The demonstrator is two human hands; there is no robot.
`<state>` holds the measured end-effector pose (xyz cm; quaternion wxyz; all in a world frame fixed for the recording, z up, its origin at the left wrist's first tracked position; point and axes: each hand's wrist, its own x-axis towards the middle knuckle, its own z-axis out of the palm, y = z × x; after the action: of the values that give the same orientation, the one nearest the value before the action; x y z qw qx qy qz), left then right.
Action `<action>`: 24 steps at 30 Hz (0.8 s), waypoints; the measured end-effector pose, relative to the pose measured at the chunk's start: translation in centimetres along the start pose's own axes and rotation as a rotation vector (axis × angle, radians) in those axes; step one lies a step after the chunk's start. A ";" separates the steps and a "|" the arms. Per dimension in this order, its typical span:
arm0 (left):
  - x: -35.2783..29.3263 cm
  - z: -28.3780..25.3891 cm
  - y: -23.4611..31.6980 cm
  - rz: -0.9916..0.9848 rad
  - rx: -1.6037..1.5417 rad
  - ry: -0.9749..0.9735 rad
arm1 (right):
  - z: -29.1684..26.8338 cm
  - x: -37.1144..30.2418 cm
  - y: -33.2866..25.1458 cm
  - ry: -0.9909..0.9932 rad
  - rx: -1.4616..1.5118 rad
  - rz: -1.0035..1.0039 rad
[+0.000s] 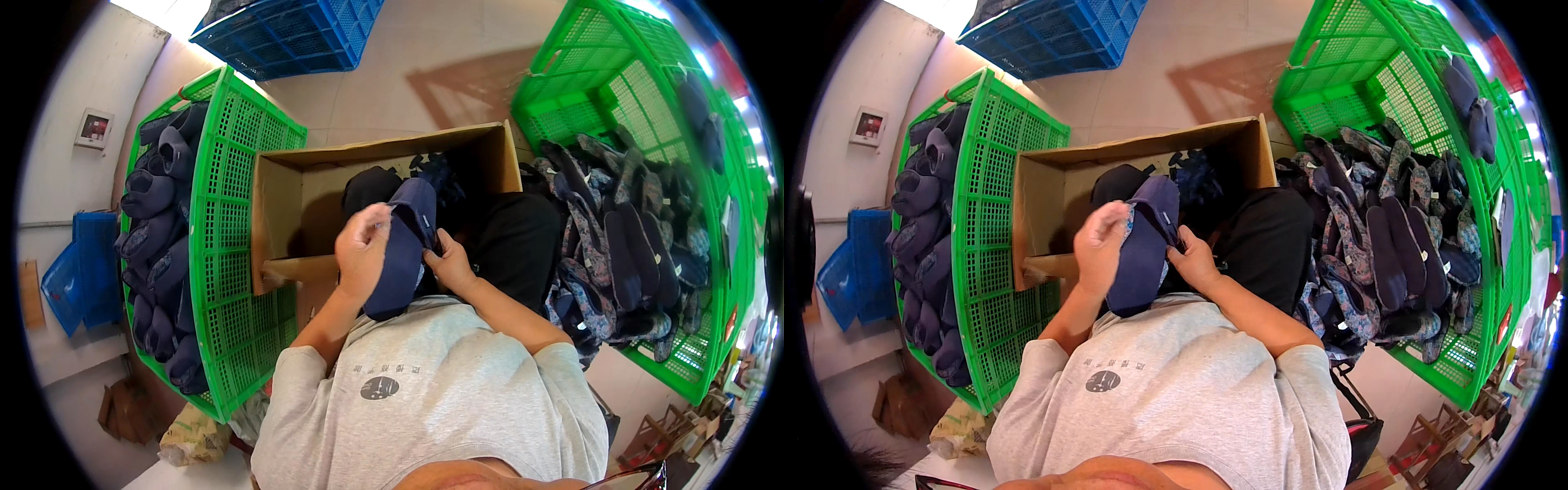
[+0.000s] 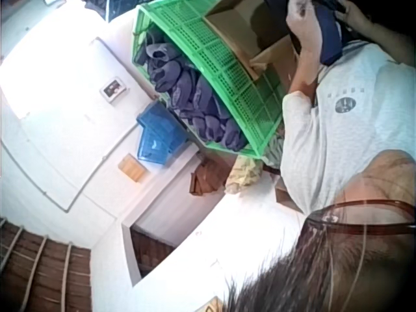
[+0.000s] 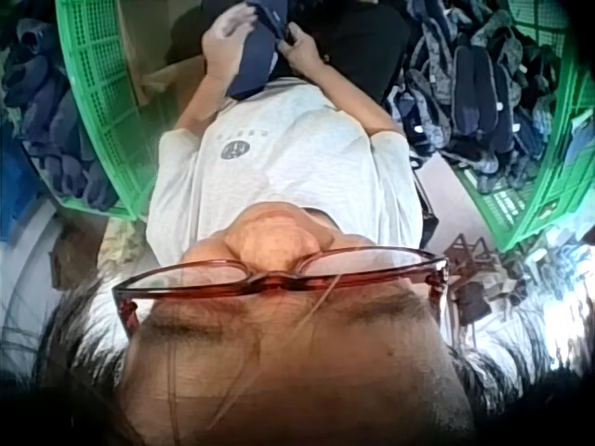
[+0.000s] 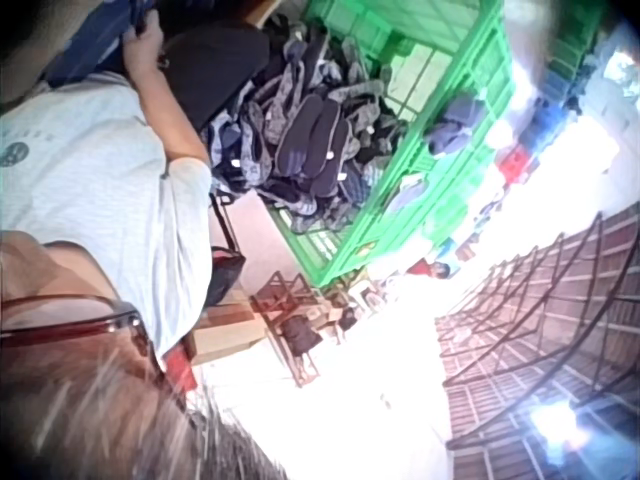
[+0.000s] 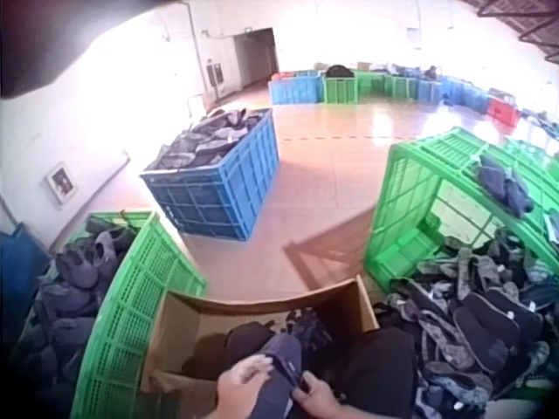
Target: The person sits on the floor and uses a small blade to trim loose threads and fabric edges from a stack of floral-patterned slippers. They pick up each slipper, trim the excess material, and place the finished item into a green plastic crate.
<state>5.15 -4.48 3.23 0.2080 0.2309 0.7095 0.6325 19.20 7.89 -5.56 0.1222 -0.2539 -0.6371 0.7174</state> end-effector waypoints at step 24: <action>0.1 -3.8 0.7 0.044 0.477 -0.125 | 0.9 -0.1 0.3 0.023 0.177 0.188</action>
<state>2.91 -7.43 4.37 0.1771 0.3278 0.8193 0.4358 18.83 7.03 -5.81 0.0838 -0.3091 -0.5431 0.7762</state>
